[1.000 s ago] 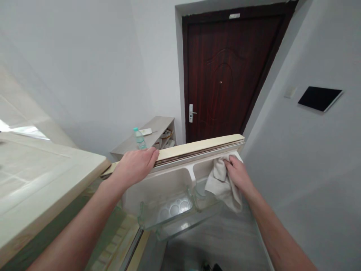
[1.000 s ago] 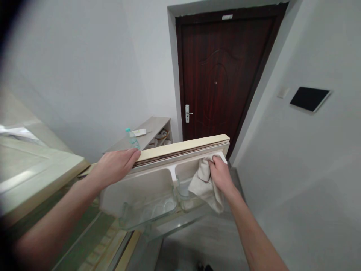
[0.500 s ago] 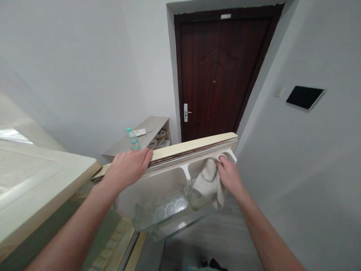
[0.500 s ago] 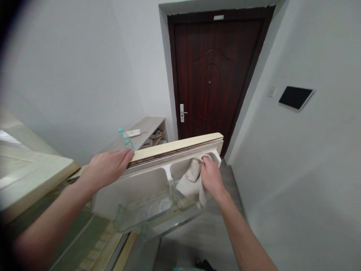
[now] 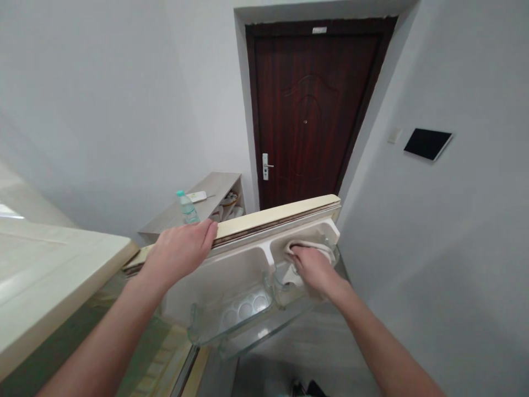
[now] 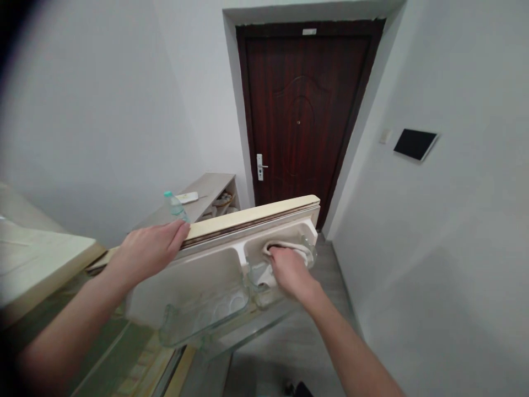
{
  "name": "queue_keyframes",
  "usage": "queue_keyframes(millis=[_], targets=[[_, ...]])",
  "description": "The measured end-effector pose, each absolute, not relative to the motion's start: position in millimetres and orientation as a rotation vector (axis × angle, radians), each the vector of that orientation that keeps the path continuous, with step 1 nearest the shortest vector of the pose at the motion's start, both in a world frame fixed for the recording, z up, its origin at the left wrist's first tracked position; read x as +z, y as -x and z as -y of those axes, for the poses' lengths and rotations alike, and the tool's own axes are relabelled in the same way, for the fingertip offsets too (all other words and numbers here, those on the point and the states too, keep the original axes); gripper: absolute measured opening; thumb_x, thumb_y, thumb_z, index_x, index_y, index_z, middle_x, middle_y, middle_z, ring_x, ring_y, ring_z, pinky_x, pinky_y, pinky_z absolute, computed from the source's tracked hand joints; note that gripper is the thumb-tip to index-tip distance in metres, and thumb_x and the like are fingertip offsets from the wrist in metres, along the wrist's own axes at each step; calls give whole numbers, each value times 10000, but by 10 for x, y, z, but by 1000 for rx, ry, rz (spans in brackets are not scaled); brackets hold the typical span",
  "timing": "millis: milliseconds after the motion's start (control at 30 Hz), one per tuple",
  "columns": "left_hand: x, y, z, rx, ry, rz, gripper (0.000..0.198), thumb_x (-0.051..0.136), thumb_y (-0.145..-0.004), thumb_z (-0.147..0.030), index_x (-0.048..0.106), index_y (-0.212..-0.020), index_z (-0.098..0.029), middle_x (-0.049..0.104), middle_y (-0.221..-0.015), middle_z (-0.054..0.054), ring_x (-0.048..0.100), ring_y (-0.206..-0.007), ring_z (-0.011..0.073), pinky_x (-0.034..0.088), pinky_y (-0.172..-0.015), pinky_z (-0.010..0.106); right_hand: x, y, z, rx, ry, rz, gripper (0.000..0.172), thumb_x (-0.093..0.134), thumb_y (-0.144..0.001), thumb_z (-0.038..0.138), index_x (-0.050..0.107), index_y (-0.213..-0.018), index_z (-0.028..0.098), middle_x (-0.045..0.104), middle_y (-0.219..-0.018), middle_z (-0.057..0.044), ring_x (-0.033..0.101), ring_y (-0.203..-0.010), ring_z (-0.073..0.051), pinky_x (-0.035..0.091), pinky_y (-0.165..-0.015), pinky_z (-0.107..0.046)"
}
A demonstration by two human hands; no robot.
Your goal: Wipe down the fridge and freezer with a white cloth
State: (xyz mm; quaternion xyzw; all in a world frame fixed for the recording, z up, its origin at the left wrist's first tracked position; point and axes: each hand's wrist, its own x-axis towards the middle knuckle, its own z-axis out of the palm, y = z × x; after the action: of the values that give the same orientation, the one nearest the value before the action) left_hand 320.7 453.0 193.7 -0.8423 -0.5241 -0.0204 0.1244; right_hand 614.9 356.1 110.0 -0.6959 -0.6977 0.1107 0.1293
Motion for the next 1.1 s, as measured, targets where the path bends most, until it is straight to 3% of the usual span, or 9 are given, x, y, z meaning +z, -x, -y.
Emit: queue_keyframes(millis=[200,467,667,800,933,1033,1100], targets=[[1930,-3181,-4484,-82,2459,1529,509,123,-1027,-430,581,-926,-232,705,-807,92,700,-755,369,370,-576,396,1133,-5892,-3288,457,1867,2199,304,419,-1052,288,708,-1042,193,749,-1050,-103,680,-959,-210,400,-798,-268],[1939,-3210,-4429,-112,2435,1538,509,136,-1024,-412,601,-932,-227,713,-817,111,696,-755,375,382,-581,407,1041,-6434,-3175,21,2215,1995,308,380,-1058,245,675,-1102,171,753,-999,-144,694,-859,-252,381,-705,-308],[1920,-3198,-4438,-104,2427,1540,505,138,-1025,-416,597,-920,-232,712,-807,103,695,-750,363,375,-581,396,1046,-5881,-3132,201,1777,2235,282,430,-1060,297,680,-980,193,748,-966,-88,680,-910,-240,412,-767,-313],[1910,-3195,-4446,-101,2409,1559,522,129,-1023,-423,602,-924,-225,711,-808,114,697,-751,365,359,-574,394,929,-6063,-3133,39,1711,2167,343,389,-1069,312,679,-956,170,735,-941,-105,662,-933,-259,448,-846,-354],[1909,-3215,-4469,-127,2382,1576,520,126,-1025,-428,586,-892,-224,716,-812,115,705,-763,372,344,-573,390,679,-6459,-3087,-125,1704,1742,379,393,-1044,385,683,-946,161,733,-981,-142,648,-1012,-275,462,-980,-412],[1916,-3236,-4494,-119,2378,1595,519,118,-1025,-431,572,-881,-226,714,-808,113,707,-768,378,323,-562,386,570,-6635,-2924,-161,1742,932,431,427,-1011,524,656,-900,176,695,-833,-110,652,-911,-270,519,-871,-411],[1925,-3246,-4504,-108,2384,1594,514,113,-1024,-428,564,-881,-227,711,-809,112,708,-773,378,308,-554,383,566,-6710,-2775,-150,1562,493,403,470,-995,541,659,-967,186,689,-880,-105,663,-904,-262,537,-825,-399]])
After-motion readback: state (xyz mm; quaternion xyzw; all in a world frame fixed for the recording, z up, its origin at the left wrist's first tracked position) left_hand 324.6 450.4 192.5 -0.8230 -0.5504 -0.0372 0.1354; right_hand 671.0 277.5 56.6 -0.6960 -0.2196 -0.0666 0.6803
